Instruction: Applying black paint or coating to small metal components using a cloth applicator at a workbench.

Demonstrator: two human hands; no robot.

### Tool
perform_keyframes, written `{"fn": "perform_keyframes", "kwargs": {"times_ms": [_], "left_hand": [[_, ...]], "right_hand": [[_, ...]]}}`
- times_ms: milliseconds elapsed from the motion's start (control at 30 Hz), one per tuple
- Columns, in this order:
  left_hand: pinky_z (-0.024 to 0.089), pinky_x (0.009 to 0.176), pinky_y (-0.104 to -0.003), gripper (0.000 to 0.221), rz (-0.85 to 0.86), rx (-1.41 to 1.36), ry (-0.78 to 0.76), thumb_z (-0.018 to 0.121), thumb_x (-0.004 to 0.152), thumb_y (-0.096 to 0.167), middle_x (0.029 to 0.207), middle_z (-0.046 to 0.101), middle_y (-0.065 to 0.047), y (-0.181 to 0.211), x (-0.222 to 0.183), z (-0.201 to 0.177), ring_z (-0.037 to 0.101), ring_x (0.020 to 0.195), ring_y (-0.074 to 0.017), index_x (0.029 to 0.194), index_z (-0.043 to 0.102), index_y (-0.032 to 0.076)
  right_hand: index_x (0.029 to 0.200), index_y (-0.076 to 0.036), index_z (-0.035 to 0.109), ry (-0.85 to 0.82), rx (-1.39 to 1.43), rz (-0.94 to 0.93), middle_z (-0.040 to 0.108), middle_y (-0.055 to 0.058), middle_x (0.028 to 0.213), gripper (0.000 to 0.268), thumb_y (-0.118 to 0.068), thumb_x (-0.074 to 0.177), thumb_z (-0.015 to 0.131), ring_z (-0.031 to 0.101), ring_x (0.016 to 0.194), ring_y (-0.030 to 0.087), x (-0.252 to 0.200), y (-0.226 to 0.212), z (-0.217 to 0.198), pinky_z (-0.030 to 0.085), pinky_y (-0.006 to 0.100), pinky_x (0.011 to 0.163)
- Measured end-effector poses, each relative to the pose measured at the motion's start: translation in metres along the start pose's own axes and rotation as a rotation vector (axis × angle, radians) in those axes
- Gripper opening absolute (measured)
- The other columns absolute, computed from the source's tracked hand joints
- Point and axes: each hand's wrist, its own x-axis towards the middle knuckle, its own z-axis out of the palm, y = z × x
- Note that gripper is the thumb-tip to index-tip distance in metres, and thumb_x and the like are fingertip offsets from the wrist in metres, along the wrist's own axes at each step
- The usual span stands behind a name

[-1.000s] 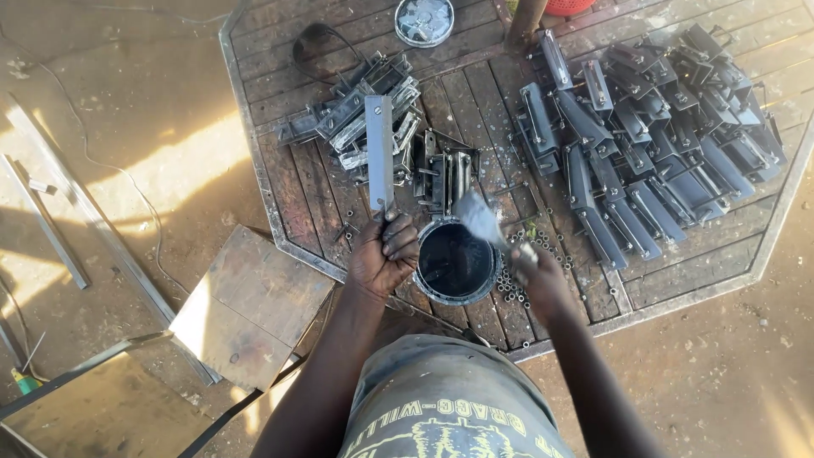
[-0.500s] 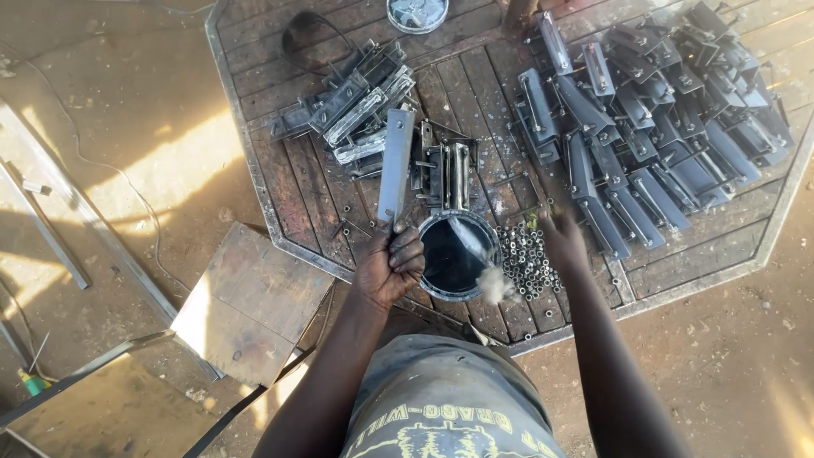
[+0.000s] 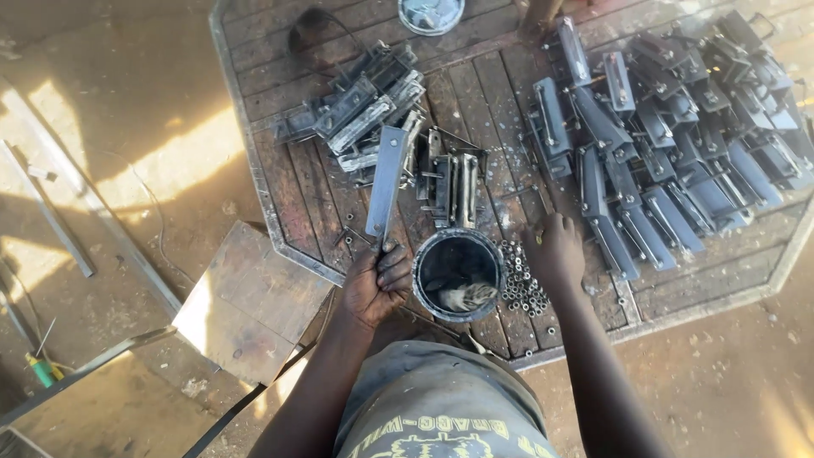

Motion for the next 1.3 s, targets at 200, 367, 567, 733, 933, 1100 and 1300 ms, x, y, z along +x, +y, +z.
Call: {"fn": "perform_keyframes", "kwargs": {"times_ms": [200, 367, 567, 733, 933, 1100, 1300], "left_hand": [[0.032, 0.045, -0.013, 0.017, -0.031, 0.032, 0.03, 0.059, 0.103, 0.019, 0.061, 0.031, 0.01, 0.006, 0.014, -0.005, 0.035, 0.045, -0.0013, 0.088, 0.052, 0.014], [0.03, 0.045, -0.012, 0.016, -0.012, 0.044, 0.056, 0.057, 0.104, 0.019, 0.062, 0.031, 0.011, 0.001, 0.01, -0.001, 0.035, 0.046, -0.0008, 0.089, 0.052, 0.015], [0.03, 0.044, -0.012, 0.016, -0.01, 0.059, 0.09, 0.058, 0.104, 0.02, 0.061, 0.029, 0.011, -0.003, 0.012, -0.002, 0.034, 0.045, -0.0012, 0.09, 0.053, 0.014], [0.029, 0.044, -0.011, 0.014, 0.0, 0.034, 0.056, 0.055, 0.105, 0.019, 0.063, 0.027, 0.013, -0.004, 0.021, 0.006, 0.034, 0.047, 0.0001, 0.092, 0.053, 0.014], [0.031, 0.046, -0.013, 0.015, 0.005, -0.036, -0.018, 0.053, 0.107, 0.019, 0.064, 0.031, 0.01, -0.007, 0.034, 0.006, 0.035, 0.048, -0.001, 0.093, 0.051, 0.015], [0.032, 0.046, -0.013, 0.015, -0.018, -0.031, -0.091, 0.05, 0.107, 0.02, 0.066, 0.032, 0.01, -0.012, 0.043, 0.019, 0.036, 0.049, -0.001, 0.094, 0.051, 0.015], [0.032, 0.046, -0.013, 0.014, 0.001, -0.042, -0.117, 0.054, 0.106, 0.018, 0.066, 0.032, 0.01, -0.012, 0.052, 0.032, 0.037, 0.049, -0.0013, 0.093, 0.055, 0.013]], "right_hand": [[0.111, -0.004, 0.068, 0.017, -0.06, -0.006, 0.063, 0.019, 0.101, 0.031, -0.033, 0.101, 0.065, 0.068, 0.094, 0.043, 0.034, 0.014, 0.008, 0.056, 0.054, 0.073], [0.116, -0.01, 0.07, -0.032, -0.078, 0.138, 0.062, 0.019, 0.114, 0.031, -0.036, 0.101, 0.063, 0.068, 0.103, 0.048, 0.076, 0.057, 0.034, 0.057, 0.06, 0.083], [0.127, -0.015, 0.065, -0.097, -0.119, 0.251, 0.055, 0.016, 0.122, 0.039, -0.04, 0.097, 0.064, 0.068, 0.104, 0.051, 0.117, 0.097, 0.084, 0.056, 0.065, 0.083], [0.135, 0.001, 0.059, -0.21, -0.041, 0.323, 0.057, 0.028, 0.129, 0.043, -0.025, 0.101, 0.058, 0.063, 0.113, 0.058, 0.116, 0.07, 0.083, 0.052, 0.068, 0.091], [0.115, 0.0, 0.076, -0.281, -0.121, 0.355, 0.075, 0.026, 0.107, 0.04, -0.033, 0.093, 0.066, 0.072, 0.101, 0.05, 0.117, 0.092, 0.096, 0.057, 0.063, 0.082], [0.096, -0.001, 0.08, -0.259, -0.066, 0.314, 0.077, 0.021, 0.084, 0.032, -0.031, 0.089, 0.073, 0.076, 0.089, 0.043, 0.125, 0.109, 0.111, 0.059, 0.054, 0.075], [0.108, 0.009, 0.074, -0.275, 0.186, 0.219, 0.075, 0.029, 0.088, 0.032, -0.017, 0.09, 0.069, 0.075, 0.091, 0.045, 0.142, 0.105, 0.122, 0.057, 0.053, 0.08]]}}
